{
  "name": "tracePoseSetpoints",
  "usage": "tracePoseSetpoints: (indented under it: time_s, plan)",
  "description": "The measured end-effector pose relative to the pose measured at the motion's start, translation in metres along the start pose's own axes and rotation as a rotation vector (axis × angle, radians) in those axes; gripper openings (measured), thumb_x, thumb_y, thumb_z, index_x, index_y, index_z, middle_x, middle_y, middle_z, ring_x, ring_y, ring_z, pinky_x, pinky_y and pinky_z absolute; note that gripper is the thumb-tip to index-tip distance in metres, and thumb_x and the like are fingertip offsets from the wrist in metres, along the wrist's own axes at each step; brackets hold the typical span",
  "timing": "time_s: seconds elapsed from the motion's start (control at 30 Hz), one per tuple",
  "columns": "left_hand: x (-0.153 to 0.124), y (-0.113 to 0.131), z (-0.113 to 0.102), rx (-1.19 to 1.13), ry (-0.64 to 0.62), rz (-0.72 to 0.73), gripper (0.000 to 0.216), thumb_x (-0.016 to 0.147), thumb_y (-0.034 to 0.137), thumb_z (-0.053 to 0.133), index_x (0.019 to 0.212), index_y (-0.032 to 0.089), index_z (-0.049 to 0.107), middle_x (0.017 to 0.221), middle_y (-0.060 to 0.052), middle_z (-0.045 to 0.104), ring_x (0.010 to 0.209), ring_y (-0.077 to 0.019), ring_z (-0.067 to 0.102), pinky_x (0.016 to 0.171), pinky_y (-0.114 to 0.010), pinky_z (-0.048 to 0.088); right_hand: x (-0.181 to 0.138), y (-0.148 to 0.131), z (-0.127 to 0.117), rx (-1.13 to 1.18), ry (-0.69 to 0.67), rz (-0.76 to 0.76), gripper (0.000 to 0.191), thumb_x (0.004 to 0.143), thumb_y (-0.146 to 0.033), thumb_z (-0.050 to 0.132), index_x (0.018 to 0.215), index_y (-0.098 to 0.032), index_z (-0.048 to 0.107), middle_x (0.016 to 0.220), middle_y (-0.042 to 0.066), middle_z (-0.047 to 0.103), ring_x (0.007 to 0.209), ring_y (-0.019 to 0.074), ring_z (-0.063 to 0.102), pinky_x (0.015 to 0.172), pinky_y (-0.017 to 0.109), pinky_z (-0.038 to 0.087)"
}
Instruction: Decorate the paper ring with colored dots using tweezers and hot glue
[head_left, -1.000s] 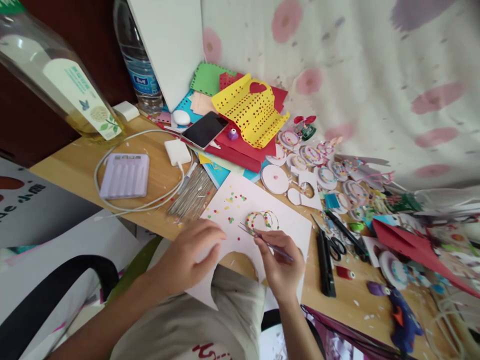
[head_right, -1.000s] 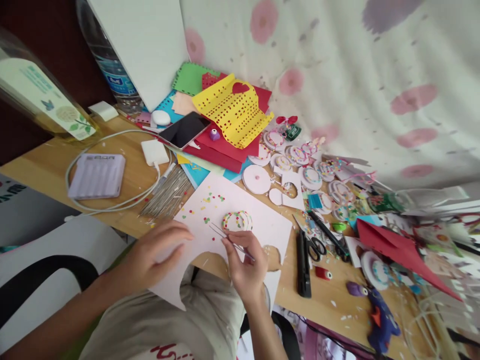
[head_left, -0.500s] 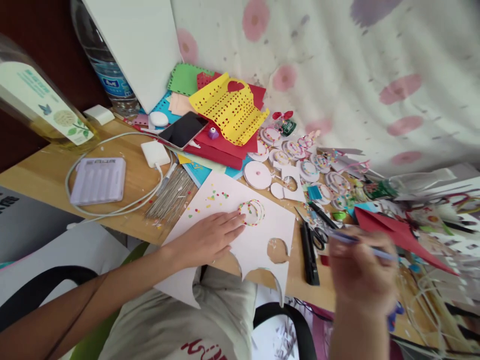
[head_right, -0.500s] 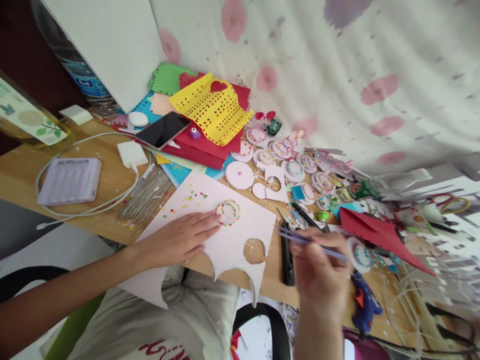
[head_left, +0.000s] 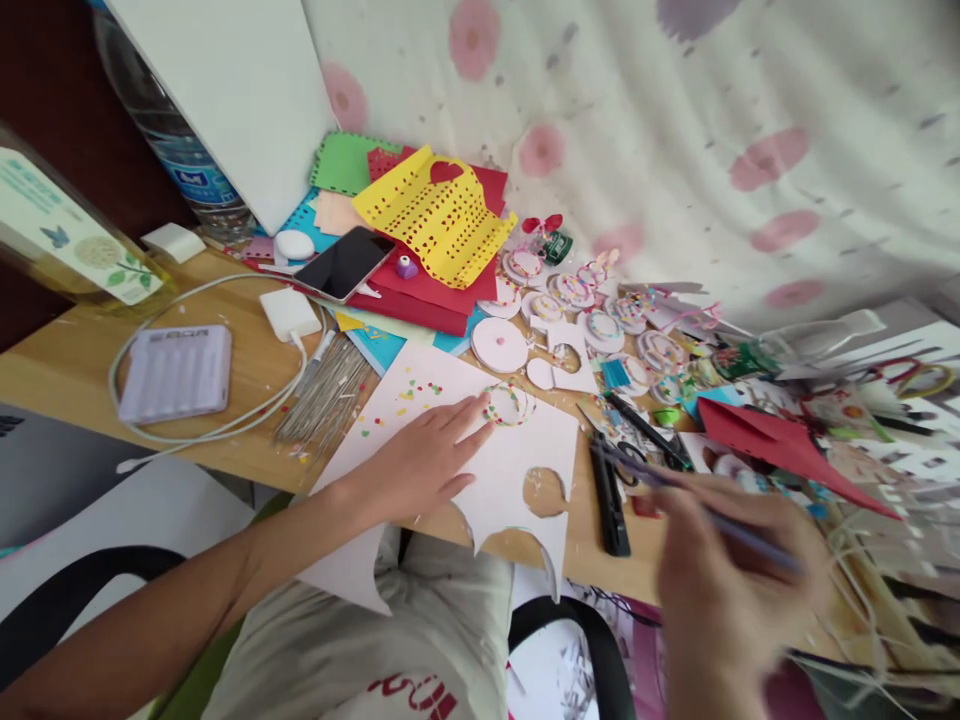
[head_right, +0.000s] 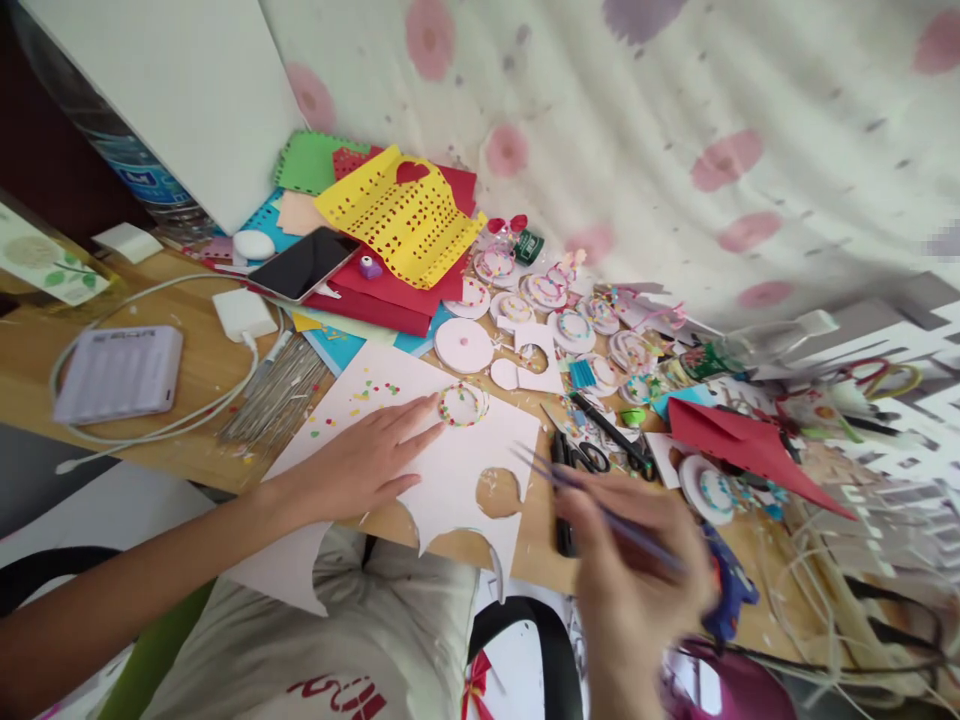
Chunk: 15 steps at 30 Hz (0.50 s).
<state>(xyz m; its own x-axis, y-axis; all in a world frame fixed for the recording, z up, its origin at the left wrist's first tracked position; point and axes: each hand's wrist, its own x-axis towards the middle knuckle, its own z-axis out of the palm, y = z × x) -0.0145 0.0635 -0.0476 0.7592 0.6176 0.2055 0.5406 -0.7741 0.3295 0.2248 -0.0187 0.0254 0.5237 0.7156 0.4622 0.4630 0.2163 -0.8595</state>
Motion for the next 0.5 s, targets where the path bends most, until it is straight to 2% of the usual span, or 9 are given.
tracePoseSetpoints:
  time_s: [0.03,0.1,0.17,0.23,0.3,0.37,0.5]
  plan:
    - [-0.008,0.002,-0.006,-0.017,0.021,-0.013,0.051,0.094,0.025,0.057,0.140,0.007,0.045,0.156,-0.026,0.033,0.142,-0.0378,0.036,0.111,-0.050,0.036,-0.010,0.005,0.023,-0.025,-0.030,-0.039,0.016,0.071,-0.024,0.084,0.078,-0.025,0.070,0.080,0.003,0.070,0.071,0.0211,0.067,0.063,0.037,0.056]
    - [-0.030,0.008,-0.018,-0.087,0.052,-0.059,0.034,0.096,0.023,0.052,0.128,0.011,0.055,0.142,-0.021,0.052,0.129,-0.0336,0.051,0.104,-0.046,0.042,-0.030,0.013,0.069,0.029,-0.215,-0.074,0.010,0.078,-0.022,0.077,0.076,-0.022,0.067,0.077,0.004,0.070,0.072,0.0195,0.068,0.061,0.033,0.057]
    - [-0.055,0.016,-0.030,-0.198,0.061,-0.154,0.018,0.098,0.021,0.047,0.104,0.016,0.062,0.108,-0.011,0.068,0.100,-0.0254,0.063,0.086,-0.037,0.050,-0.049,0.020,0.108,0.079,-0.373,-0.061,0.008,0.085,-0.023,0.070,0.079,-0.020,0.066,0.079,0.005,0.071,0.075,0.0183,0.069,0.065,0.031,0.059]
    - [-0.080,0.026,-0.039,-0.286,0.085,-0.273,0.023,0.098,0.019,0.041,0.081,0.018,0.057,0.079,-0.004,0.063,0.076,-0.0191,0.060,0.069,-0.030,0.047,-0.063,0.027,0.134,0.075,-0.458,-0.029,0.010,0.088,-0.025,0.066,0.081,-0.019,0.065,0.081,0.006,0.072,0.078,0.0179,0.070,0.069,0.031,0.060]
    - [-0.101,0.033,-0.042,-0.348,0.145,-0.369,0.028,0.097,0.019,0.040,0.071,0.019,0.048,0.067,0.000,0.056,0.063,-0.0150,0.054,0.060,-0.026,0.042,-0.072,0.032,0.149,0.054,-0.498,-0.006,0.012,0.089,-0.027,0.065,0.082,-0.018,0.065,0.083,0.006,0.072,0.078,0.0177,0.070,0.070,0.031,0.060]
    - [-0.115,0.038,-0.041,-0.391,0.171,-0.423,0.028,0.096,0.019,0.041,0.068,0.020,0.043,0.062,0.003,0.051,0.058,-0.0125,0.050,0.056,-0.024,0.038,-0.075,0.034,0.156,0.042,-0.520,0.000,0.012,0.089,-0.028,0.065,0.083,-0.018,0.065,0.084,0.006,0.072,0.078,0.0174,0.070,0.070,0.031,0.060]
    - [-0.123,0.036,-0.036,-0.445,0.108,-0.426,0.028,0.095,0.019,0.043,0.067,0.020,0.040,0.057,0.005,0.047,0.052,-0.0108,0.045,0.054,-0.024,0.033,-0.076,0.032,0.158,0.016,-0.552,-0.001,0.010,0.089,-0.027,0.065,0.083,-0.019,0.065,0.085,0.006,0.072,0.078,0.0170,0.069,0.069,0.031,0.059]
